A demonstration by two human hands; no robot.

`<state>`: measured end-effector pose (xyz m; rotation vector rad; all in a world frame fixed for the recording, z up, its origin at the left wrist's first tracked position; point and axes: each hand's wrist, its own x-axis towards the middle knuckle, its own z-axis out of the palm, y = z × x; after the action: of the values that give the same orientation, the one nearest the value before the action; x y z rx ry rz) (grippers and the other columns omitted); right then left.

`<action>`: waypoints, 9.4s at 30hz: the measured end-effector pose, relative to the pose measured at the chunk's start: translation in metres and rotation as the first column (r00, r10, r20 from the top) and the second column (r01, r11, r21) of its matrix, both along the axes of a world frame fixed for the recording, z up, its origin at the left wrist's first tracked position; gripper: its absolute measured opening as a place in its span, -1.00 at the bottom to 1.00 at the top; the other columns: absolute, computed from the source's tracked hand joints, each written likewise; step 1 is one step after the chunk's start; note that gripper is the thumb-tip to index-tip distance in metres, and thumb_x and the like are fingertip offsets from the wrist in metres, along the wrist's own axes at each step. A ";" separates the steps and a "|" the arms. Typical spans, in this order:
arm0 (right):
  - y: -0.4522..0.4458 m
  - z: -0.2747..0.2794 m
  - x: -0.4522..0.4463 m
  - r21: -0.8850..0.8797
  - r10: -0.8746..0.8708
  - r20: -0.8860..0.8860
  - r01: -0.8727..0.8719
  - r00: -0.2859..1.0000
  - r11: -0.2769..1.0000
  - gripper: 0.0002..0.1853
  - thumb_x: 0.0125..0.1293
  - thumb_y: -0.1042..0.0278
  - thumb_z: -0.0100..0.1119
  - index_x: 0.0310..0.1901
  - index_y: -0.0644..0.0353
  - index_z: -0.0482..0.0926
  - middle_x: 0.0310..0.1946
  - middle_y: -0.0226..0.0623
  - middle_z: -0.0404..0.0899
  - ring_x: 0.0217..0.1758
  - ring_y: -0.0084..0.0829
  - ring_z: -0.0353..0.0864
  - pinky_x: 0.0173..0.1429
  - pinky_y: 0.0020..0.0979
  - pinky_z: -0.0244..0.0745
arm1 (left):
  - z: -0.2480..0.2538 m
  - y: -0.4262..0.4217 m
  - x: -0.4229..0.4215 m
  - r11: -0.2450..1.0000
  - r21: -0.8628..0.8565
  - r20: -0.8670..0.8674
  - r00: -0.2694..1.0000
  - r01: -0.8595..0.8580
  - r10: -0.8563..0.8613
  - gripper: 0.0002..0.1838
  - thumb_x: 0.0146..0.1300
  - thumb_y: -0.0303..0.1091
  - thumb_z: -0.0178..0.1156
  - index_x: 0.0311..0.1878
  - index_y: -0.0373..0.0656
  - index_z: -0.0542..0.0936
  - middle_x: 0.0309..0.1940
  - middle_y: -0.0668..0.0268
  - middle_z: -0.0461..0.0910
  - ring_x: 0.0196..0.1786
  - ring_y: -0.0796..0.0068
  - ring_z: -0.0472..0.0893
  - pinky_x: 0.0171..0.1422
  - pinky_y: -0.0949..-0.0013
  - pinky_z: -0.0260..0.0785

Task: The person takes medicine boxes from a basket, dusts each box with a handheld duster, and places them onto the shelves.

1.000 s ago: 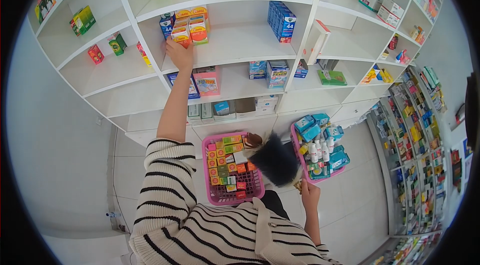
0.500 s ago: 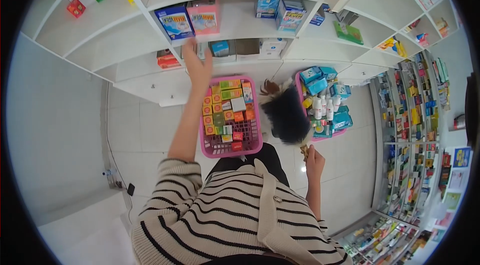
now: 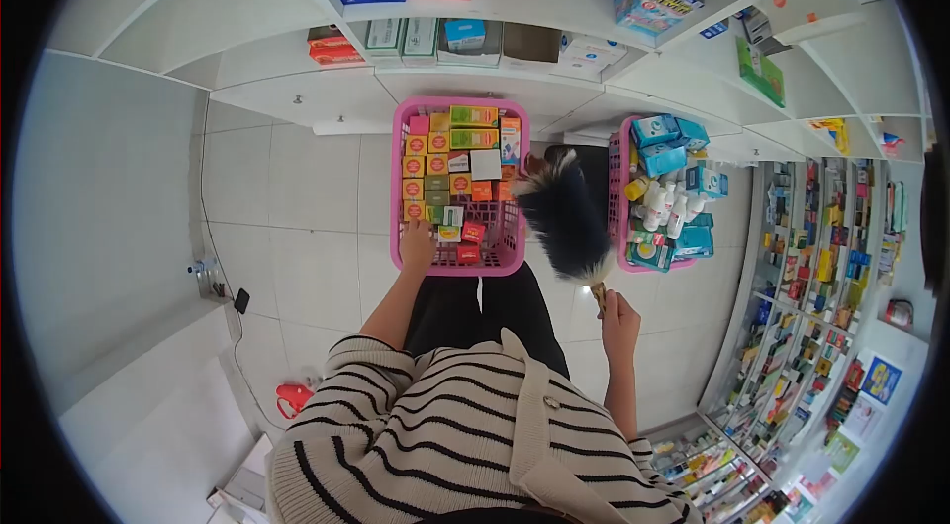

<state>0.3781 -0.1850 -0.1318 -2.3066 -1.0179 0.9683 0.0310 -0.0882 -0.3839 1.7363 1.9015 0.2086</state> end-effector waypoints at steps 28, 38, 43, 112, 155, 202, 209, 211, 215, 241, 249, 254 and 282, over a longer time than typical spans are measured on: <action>-0.050 0.000 -0.019 -0.042 0.033 0.093 -0.029 0.995 0.999 -0.67 0.40 0.15 0.03 -0.28 0.23 0.66 -0.63 -0.17 0.55 -0.55 -0.21 0.58 -0.41 -0.29 0.39 | -0.064 -0.017 0.024 0.953 -0.038 -0.047 0.952 0.300 -0.302 -0.57 0.05 -0.36 0.29 0.01 -0.09 0.42 -0.12 0.16 0.54 0.01 0.05 0.55 -0.02 0.07 0.48; -0.035 0.014 -0.029 0.245 -0.109 -0.082 0.126 0.991 0.961 -0.52 0.46 0.16 0.02 -0.50 0.42 0.59 -0.74 -0.38 0.42 -0.64 -0.63 0.37 -0.53 -0.48 0.23 | 0.072 0.010 -0.013 0.995 -0.076 0.865 0.492 -0.067 0.099 -0.39 0.10 -0.26 0.26 0.20 -0.36 0.41 0.11 0.06 0.52 0.17 0.16 0.53 0.26 0.10 0.38; -0.017 0.021 -0.038 0.351 -0.021 -0.079 0.047 0.997 0.935 -0.52 0.45 0.14 0.03 -0.47 0.41 0.62 -0.73 -0.34 0.46 -0.65 -0.61 0.41 -0.53 -0.48 0.25 | 0.200 0.028 0.006 0.864 -0.480 0.829 -0.404 -0.156 0.387 -0.38 0.32 0.01 -0.09 0.31 -0.24 0.33 0.04 0.04 0.54 0.10 0.19 0.59 0.16 0.15 0.47; 0.024 0.125 -0.015 0.562 0.347 0.434 -0.551 0.831 0.617 -0.66 0.25 0.26 0.20 -0.63 0.25 0.55 -0.72 -0.22 0.42 -0.66 -0.20 0.46 -0.56 -0.26 0.24 | 0.321 -0.008 0.028 0.946 -0.235 0.839 -0.444 0.226 0.314 -0.43 0.45 0.05 -0.09 0.35 -0.15 0.30 0.24 0.21 0.42 0.28 0.30 0.43 0.37 0.18 0.30; 0.003 0.115 -0.031 0.532 0.210 0.385 -0.402 0.899 0.745 -0.67 0.26 0.24 0.23 -0.59 0.26 0.58 -0.69 -0.23 0.46 -0.67 -0.23 0.45 -0.55 -0.27 0.25 | 0.310 -0.015 0.046 0.937 -0.243 0.831 -0.445 0.251 0.335 -0.41 0.44 0.07 -0.10 0.37 -0.12 0.27 0.31 0.18 0.35 0.34 0.23 0.38 0.44 0.06 0.20; 0.012 0.116 -0.038 0.525 0.140 0.488 -0.418 0.862 0.741 -0.64 0.24 0.23 0.26 -0.63 0.24 0.47 -0.71 -0.22 0.42 -0.68 -0.17 0.41 -0.57 -0.24 0.22 | 0.306 -0.014 0.038 0.921 0.313 0.842 0.516 -0.231 -0.157 -0.30 -0.02 -0.61 0.33 0.26 -0.31 0.31 0.01 0.18 0.56 0.07 0.34 0.56 0.20 0.34 0.38; 0.011 0.120 -0.019 0.427 0.120 0.583 -0.428 0.804 0.796 -0.64 0.24 0.20 0.27 -0.63 0.23 0.50 -0.70 -0.21 0.44 -0.68 -0.17 0.42 -0.57 -0.25 0.22 | 0.318 -0.013 0.039 0.913 0.363 0.516 0.856 -0.186 -0.031 -0.37 -0.09 -0.42 0.42 0.12 -0.27 0.46 -0.05 0.05 0.63 0.07 0.15 0.62 0.22 0.24 0.38; 0.012 0.126 -0.014 0.451 0.211 0.512 -0.470 0.833 0.759 -0.63 0.24 0.20 0.27 -0.63 0.23 0.50 -0.70 -0.20 0.44 -0.68 -0.17 0.42 -0.57 -0.24 0.22 | 0.318 -0.013 0.036 0.891 0.452 0.406 0.899 -0.041 -0.164 -0.26 -0.11 -0.34 0.44 0.21 -0.25 0.38 -0.02 0.02 0.52 0.06 0.02 0.53 0.15 0.14 0.38; 0.017 0.113 -0.012 0.485 0.135 0.519 -0.421 0.844 0.767 -0.62 0.24 0.18 0.26 -0.63 0.24 0.50 -0.71 -0.17 0.44 -0.68 -0.16 0.42 -0.57 -0.24 0.21 | 0.312 -0.007 0.041 0.851 0.521 0.407 0.897 -0.071 -0.174 -0.24 -0.19 -0.38 0.47 0.18 -0.22 0.40 -0.01 0.05 0.48 0.05 0.03 0.50 0.16 0.13 0.36; 0.011 0.080 0.020 0.494 -0.090 0.249 -0.046 0.964 0.868 -0.60 0.34 0.20 0.15 -0.55 0.36 0.52 -0.69 0.01 0.40 -0.69 -0.10 0.35 -0.53 -0.22 0.21 | 0.464 0.327 0.081 0.438 0.777 0.596 0.752 -0.452 -0.281 -0.20 0.00 -0.25 0.47 0.25 -0.37 0.29 0.07 0.02 0.42 0.19 0.10 0.43 0.30 0.20 0.26; 0.029 0.075 0.040 0.473 -0.099 0.235 -0.025 0.967 0.881 -0.61 0.33 0.20 0.15 -0.53 0.37 0.53 -0.67 0.01 0.44 -0.67 -0.07 0.37 -0.52 -0.20 0.22 | 0.477 0.313 0.111 0.275 0.913 0.328 0.943 -0.301 -0.057 -0.24 0.06 -0.36 0.38 0.32 -0.24 0.26 0.26 -0.01 0.18 0.27 0.06 0.32 0.33 0.18 0.21; 0.049 0.077 0.052 0.507 -0.048 0.278 -0.104 0.960 0.856 -0.63 0.33 0.22 0.17 -0.52 0.37 0.56 -0.68 0.01 0.44 -0.67 -0.06 0.38 -0.52 -0.19 0.22 | 0.483 0.322 0.111 0.396 0.883 0.298 0.953 -0.253 -0.056 -0.26 0.05 -0.43 0.34 0.32 -0.20 0.26 0.18 -0.02 0.25 0.22 0.03 0.33 0.32 0.16 0.21; 0.152 0.071 0.104 0.488 0.185 0.172 -0.247 0.967 0.837 -0.57 0.33 0.16 0.15 -0.57 0.36 0.52 -0.71 0.02 0.42 -0.66 -0.02 0.40 -0.50 -0.16 0.22 | 0.467 0.377 0.103 0.220 0.938 0.260 0.963 -0.269 0.072 -0.31 0.07 -0.54 0.33 0.32 0.06 0.42 -0.02 0.11 0.37 0.02 0.17 0.44 0.09 0.17 0.33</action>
<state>0.4825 -0.0328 -0.0610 -1.8483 -1.4153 0.5492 0.1336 0.2889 0.0827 2.0230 1.8965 1.9879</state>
